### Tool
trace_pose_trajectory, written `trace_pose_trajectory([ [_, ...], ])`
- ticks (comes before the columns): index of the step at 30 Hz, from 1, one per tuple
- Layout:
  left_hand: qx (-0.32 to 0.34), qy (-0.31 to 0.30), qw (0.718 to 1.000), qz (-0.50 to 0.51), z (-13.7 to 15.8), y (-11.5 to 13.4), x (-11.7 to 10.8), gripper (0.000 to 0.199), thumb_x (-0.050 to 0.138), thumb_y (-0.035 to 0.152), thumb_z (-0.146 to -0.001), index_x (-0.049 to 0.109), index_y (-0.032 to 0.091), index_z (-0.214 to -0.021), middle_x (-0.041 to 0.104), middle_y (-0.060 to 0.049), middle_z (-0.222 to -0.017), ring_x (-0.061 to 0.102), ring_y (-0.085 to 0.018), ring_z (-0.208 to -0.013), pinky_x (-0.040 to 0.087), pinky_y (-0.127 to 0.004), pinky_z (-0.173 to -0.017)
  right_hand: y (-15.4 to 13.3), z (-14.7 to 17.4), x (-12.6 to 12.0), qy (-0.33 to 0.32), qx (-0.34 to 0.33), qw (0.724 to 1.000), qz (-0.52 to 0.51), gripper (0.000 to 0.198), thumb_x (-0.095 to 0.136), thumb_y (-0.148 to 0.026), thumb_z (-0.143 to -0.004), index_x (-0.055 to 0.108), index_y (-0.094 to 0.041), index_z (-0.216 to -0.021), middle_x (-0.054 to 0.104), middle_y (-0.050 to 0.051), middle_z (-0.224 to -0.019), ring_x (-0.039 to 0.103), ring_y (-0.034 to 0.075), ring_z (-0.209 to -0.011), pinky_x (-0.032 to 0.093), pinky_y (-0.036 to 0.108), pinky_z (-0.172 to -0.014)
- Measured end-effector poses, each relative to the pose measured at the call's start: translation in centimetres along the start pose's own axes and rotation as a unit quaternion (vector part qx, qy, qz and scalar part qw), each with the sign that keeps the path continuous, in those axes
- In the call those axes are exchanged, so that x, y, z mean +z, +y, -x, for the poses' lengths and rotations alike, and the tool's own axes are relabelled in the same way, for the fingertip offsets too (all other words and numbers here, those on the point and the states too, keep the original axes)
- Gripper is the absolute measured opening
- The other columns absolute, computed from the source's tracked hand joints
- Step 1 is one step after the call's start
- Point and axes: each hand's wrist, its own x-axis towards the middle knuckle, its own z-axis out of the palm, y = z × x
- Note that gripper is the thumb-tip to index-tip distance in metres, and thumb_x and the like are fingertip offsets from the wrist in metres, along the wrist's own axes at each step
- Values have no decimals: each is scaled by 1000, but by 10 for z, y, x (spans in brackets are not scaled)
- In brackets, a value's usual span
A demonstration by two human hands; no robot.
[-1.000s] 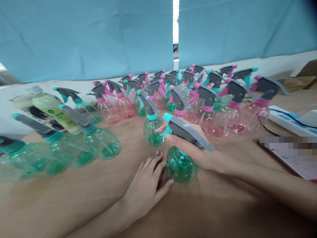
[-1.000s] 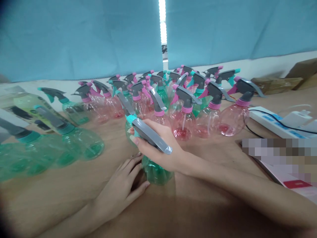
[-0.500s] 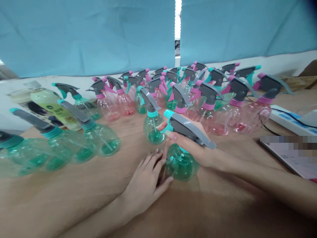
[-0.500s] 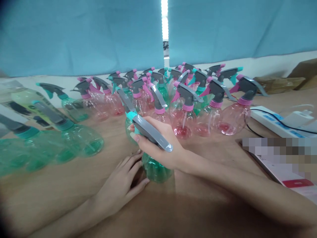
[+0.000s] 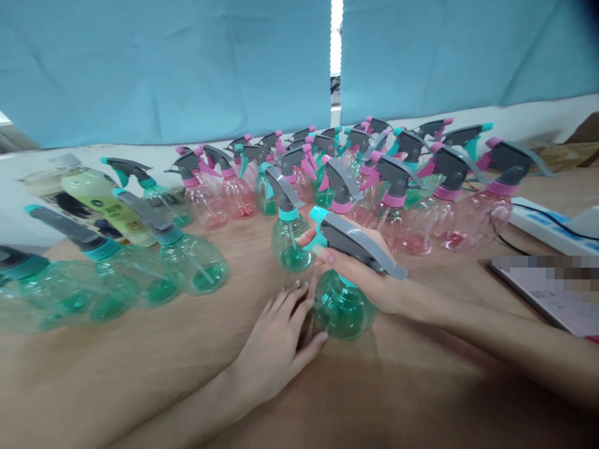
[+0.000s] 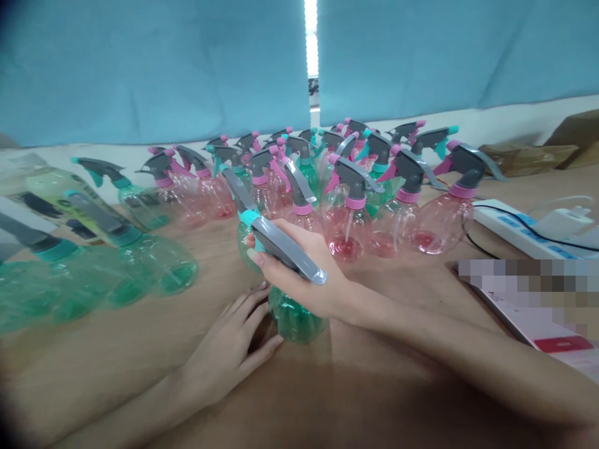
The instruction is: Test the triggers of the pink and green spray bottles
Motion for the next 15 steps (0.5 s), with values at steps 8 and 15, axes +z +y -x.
trace_pose_trajectory([
  [8,0,-1,1000,3,1,0,0,38,55,37,-94,50,19,-127,52,-14,-135,46,-33,-127,41,-52,-101,1,-1,0,-1,-11,1000,11,4,57,-26,-87,56,-22,-89,59,-3,-77,54,12,-67,44,28,-64],
  [15,1,-6,1000,-2,0,0,0,38,55,37,-94,50,18,-126,52,-14,-135,47,-33,-126,42,-52,-101,0,-4,0,6,-29,999,26,5,56,-21,-87,55,-22,-82,56,-3,-74,52,11,-65,43,27,-60],
])
